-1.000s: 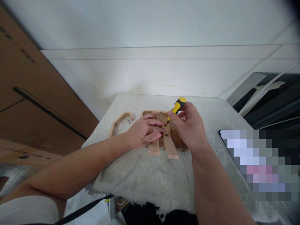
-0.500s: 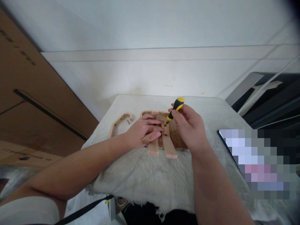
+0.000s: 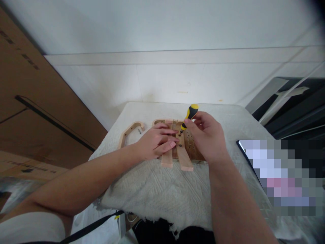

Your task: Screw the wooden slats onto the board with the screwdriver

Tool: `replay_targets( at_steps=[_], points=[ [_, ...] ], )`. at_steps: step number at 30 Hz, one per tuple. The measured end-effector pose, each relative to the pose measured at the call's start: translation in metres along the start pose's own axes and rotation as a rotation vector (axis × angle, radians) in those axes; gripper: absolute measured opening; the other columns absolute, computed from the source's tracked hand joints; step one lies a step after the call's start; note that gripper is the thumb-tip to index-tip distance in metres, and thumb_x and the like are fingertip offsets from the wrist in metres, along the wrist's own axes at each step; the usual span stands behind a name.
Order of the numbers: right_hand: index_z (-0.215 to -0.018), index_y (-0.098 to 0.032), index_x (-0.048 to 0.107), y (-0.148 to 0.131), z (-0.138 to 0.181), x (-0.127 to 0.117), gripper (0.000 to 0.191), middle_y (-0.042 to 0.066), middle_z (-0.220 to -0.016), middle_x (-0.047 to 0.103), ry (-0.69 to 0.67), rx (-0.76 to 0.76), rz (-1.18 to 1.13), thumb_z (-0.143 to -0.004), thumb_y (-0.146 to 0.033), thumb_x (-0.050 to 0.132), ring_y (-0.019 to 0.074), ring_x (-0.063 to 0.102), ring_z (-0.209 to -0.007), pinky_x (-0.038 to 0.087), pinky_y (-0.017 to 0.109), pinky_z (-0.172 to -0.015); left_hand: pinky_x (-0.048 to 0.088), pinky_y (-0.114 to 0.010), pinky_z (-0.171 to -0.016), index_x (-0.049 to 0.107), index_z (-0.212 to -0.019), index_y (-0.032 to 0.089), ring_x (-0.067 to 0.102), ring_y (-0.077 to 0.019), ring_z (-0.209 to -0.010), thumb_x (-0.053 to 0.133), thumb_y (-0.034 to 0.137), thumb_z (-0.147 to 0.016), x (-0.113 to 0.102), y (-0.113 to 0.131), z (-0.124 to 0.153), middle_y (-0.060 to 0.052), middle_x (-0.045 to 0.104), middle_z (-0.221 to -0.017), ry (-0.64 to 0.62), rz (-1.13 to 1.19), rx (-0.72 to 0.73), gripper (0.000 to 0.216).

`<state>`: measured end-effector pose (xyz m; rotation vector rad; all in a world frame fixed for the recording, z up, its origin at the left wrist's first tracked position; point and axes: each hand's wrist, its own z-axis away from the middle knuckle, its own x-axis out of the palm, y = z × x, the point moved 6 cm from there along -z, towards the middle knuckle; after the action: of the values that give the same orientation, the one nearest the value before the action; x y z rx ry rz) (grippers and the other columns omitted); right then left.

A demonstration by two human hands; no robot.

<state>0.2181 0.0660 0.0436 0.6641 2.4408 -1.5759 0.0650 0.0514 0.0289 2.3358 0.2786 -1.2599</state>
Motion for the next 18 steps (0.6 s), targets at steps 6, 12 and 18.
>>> replay_targets(
  at_steps=[6, 12, 18],
  points=[
    [-0.086, -0.02, 0.059, 0.0038, -0.0001, 0.0003, 0.026, 0.0, -0.071, 0.06, 0.05, 0.049, -0.028, -0.073, -0.041, 0.068, 0.014, 0.053, -0.061, 0.043, 0.03, -0.057, 0.039, -0.041, -0.1, 0.07, -0.105, 0.017, 0.06, -0.0205, -0.112, 0.032, 0.041, -0.098, 0.0011, -0.0006, 0.0005, -0.01, 0.069, -0.115, -0.006, 0.02, -0.01, 0.045],
    [-0.094, -0.02, 0.064, 0.0023, 0.0009, 0.004, 0.023, 0.003, -0.084, 0.068, -0.039, -0.017, -0.101, -0.08, -0.037, 0.062, 0.0165, 0.061, -0.072, 0.048, 0.033, -0.067, 0.037, -0.041, -0.102, 0.069, -0.108, 0.016, 0.06, -0.0197, -0.113, 0.032, 0.04, -0.098, 0.002, -0.0016, 0.0006, -0.011, 0.067, -0.119, -0.031, 0.022, -0.016, 0.046],
    [-0.085, -0.02, 0.065, -0.0011, 0.0022, 0.0034, 0.024, 0.002, -0.072, 0.066, 0.006, 0.036, -0.035, -0.075, -0.041, 0.067, 0.0161, 0.059, -0.063, 0.046, 0.03, -0.058, 0.036, -0.04, -0.103, 0.069, -0.107, 0.018, 0.057, -0.0203, -0.116, 0.029, 0.041, -0.099, 0.0033, -0.0017, 0.0005, -0.009, 0.067, -0.119, -0.043, 0.022, -0.018, 0.047]
  ],
)
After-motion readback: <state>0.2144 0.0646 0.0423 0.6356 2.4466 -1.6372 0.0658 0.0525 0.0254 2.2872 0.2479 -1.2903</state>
